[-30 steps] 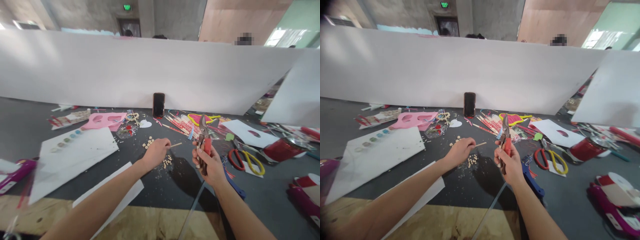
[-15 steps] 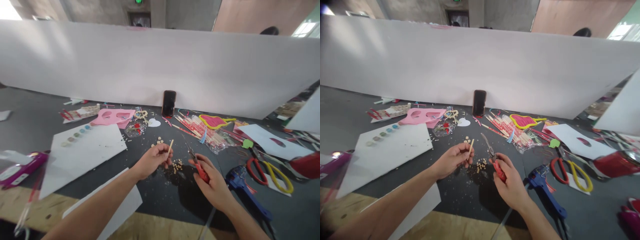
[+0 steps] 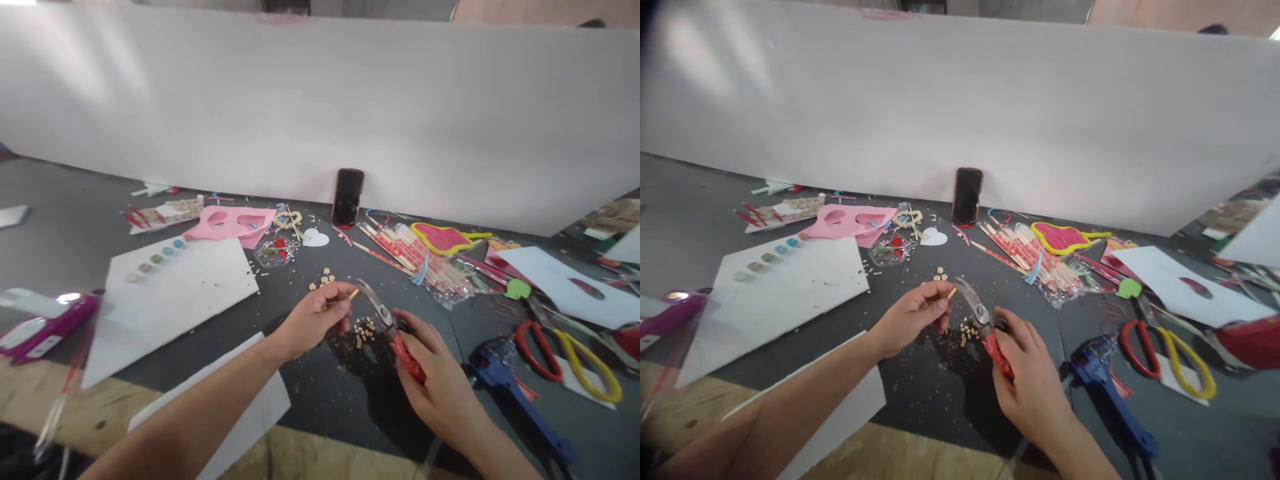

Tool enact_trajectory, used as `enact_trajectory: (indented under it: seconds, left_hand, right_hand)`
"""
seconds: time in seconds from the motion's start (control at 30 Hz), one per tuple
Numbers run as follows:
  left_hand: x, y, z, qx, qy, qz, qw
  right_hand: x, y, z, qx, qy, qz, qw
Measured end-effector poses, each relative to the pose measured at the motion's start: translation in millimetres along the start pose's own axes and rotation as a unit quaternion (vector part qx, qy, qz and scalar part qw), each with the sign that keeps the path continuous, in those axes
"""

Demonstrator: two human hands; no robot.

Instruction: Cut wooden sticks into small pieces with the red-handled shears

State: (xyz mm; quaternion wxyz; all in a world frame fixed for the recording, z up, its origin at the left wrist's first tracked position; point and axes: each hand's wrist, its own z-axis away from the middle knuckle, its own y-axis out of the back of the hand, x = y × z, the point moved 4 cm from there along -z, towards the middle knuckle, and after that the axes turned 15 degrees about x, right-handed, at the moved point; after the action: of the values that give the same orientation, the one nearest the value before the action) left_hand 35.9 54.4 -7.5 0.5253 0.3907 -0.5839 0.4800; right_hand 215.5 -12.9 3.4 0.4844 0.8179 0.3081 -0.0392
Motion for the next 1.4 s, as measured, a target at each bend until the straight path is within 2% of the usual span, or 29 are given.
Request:
enact_trajectory:
  seconds: [0.17,0.5,0.87,1.4]
  left_hand:
    - [-0.2,-0.6,1.6,0.008,0.006,-0.018,1.000]
    - [-2.7,-0.8,1.2,0.033,0.033,-0.007,0.999]
    - [-2.6,-0.6,0.5,0.028,0.011,-0.053,0.998]
    - [-5.3,-1.9,1.2,0.017,0.005,-0.041,0.999]
  right_hand:
    - [-0.7,-3.1,0.9,-0.023,0.010,0.006,1.000]
    - [-2.0,-3.1,2.3,-0.030,0.018,0.026,0.999]
    - [-3.1,-4.0,1.1,-0.028,0.023,0.031,0.999]
    - [-2.9,-6.4,3.7,-0.038,0.018,0.019,0.999]
